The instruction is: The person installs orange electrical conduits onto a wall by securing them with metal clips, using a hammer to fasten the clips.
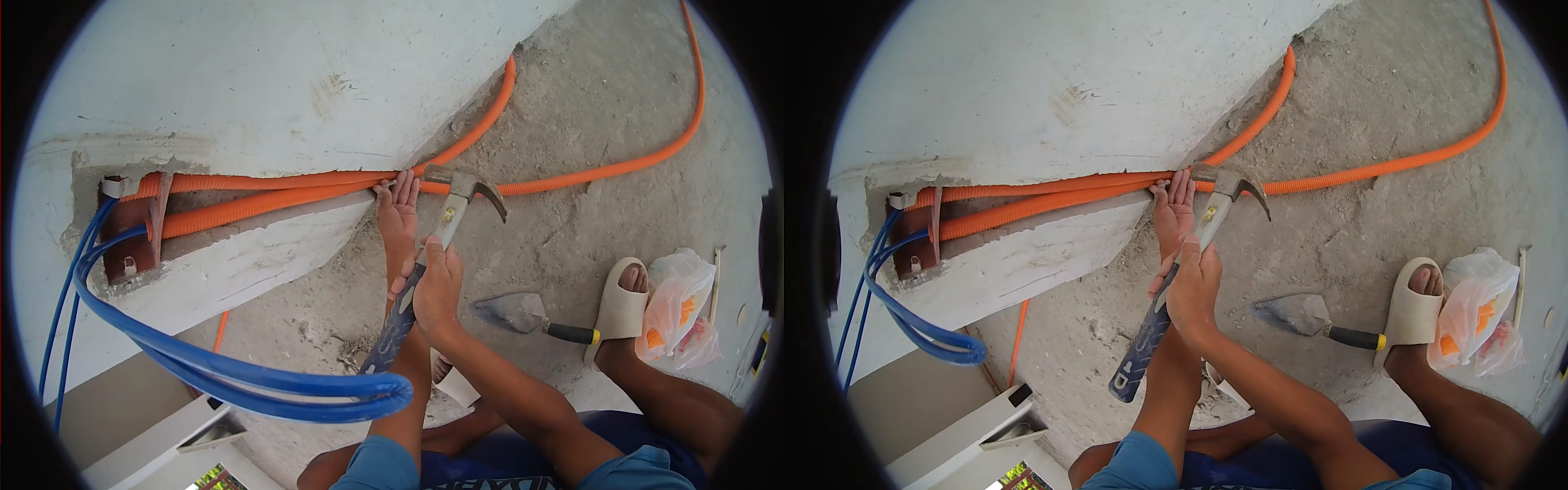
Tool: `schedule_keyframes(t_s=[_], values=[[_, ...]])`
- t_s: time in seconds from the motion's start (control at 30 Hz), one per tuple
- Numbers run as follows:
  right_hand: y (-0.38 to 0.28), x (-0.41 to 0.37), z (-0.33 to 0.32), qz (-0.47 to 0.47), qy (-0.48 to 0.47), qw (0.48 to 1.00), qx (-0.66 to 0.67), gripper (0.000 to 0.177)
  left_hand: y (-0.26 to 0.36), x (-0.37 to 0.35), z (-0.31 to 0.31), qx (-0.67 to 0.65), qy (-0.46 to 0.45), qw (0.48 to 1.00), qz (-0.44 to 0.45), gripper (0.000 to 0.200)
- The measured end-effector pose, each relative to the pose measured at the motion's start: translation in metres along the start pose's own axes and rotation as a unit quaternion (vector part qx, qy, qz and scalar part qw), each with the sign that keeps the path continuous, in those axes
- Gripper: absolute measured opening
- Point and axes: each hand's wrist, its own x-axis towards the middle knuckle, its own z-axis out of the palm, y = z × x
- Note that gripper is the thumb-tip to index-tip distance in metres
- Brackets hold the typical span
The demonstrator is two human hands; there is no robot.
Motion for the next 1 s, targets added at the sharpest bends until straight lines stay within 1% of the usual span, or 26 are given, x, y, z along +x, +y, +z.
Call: schedule_keyframes(t_s=[0.03, 0.13, 0.23, 0.33, 0.43, 0.57, 0.63, 0.67, 0.73, 0.77, 0.83, 0.87, 0.93, 0.97, 1.0], values=[[0.006, 0.005, 0.003, -0.005, -0.002, 1.0, -0.003, 0.03, 0.001, 0.0, -0.003, 0.002, 0.001, 1.0, 0.001, 0.025], [0.026, 0.027, 0.005, 0.028, -0.042, 0.991, -0.125, 0.027, -0.001, 0.003, -0.006, 0.004, 0.0, 1.0, 0.0, 0.025], [0.024, 0.032, -0.006, 0.011, -0.033, 0.984, -0.178, 0.021, -0.005, 0.004, -0.004, 0.002, -0.001, 1.0, 0.001, 0.025], [0.027, 0.014, -0.004, -0.067, 0.013, 0.993, -0.099, 0.02, -0.005, 0.007, -0.005, -0.003, -0.006, 1.0, -0.001, 0.024], [0.024, 0.001, 0.003, -0.126, 0.034, 0.987, -0.091, 0.021, -0.003, 0.006, -0.004, 0.006, -0.005, 1.0, 0.0, 0.024], [0.037, 0.023, 0.003, -0.054, -0.019, 0.981, -0.186, 0.021, -0.002, 0.002, 0.0, 0.026, 0.023, 0.999, 0.003, 0.023], [0.018, 0.035, 0.006, -0.033, -0.05, 0.968, -0.244, 0.021, 0.001, -0.003, 0.011, 0.048, 0.048, 0.998, 0.007, 0.023], [0.015, 0.033, 0.006, -0.048, -0.04, 0.976, -0.207, 0.02, 0.003, -0.005, 0.013, 0.057, 0.055, 0.997, 0.008, 0.023], [0.013, 0.019, -0.001, -0.07, -0.019, 0.988, -0.136, 0.02, 0.003, -0.008, 0.015, 0.038, -0.011, 0.999, 0.024, 0.022], [0.013, 0.013, -0.001, -0.097, 0.001, 0.988, -0.117, 0.02, 0.004, -0.009, 0.013, 0.031, -0.042, 0.998, 0.031, 0.022], [0.013, 0.007, 0.001, -0.152, 0.039, 0.985, -0.075, 0.02, 0.005, -0.007, 0.01, 0.021, -0.041, 0.999, 0.019, 0.021], [0.02, 0.01, 0.002, -0.13, 0.027, 0.985, -0.11, 0.02, 0.005, -0.005, 0.01, 0.016, -0.043, 0.999, 0.012, 0.021], [0.035, 0.019, 0.0, -0.089, 0.005, 0.98, -0.18, 0.02, 0.003, 0.003, -0.006, 0.072, -0.046, 0.996, 0.029, 0.021], [0.034, 0.022, -0.004, -0.059, -0.017, 0.979, -0.194, 0.02, 0.0, 0.009, -0.01, 0.098, -0.052, 0.993, 0.035, 0.021], [0.029, 0.027, -0.007, -0.033, -0.04, 0.977, -0.205, 0.021, -0.003, 0.014, -0.008, 0.077, -0.04, 0.996, 0.027, 0.021]])
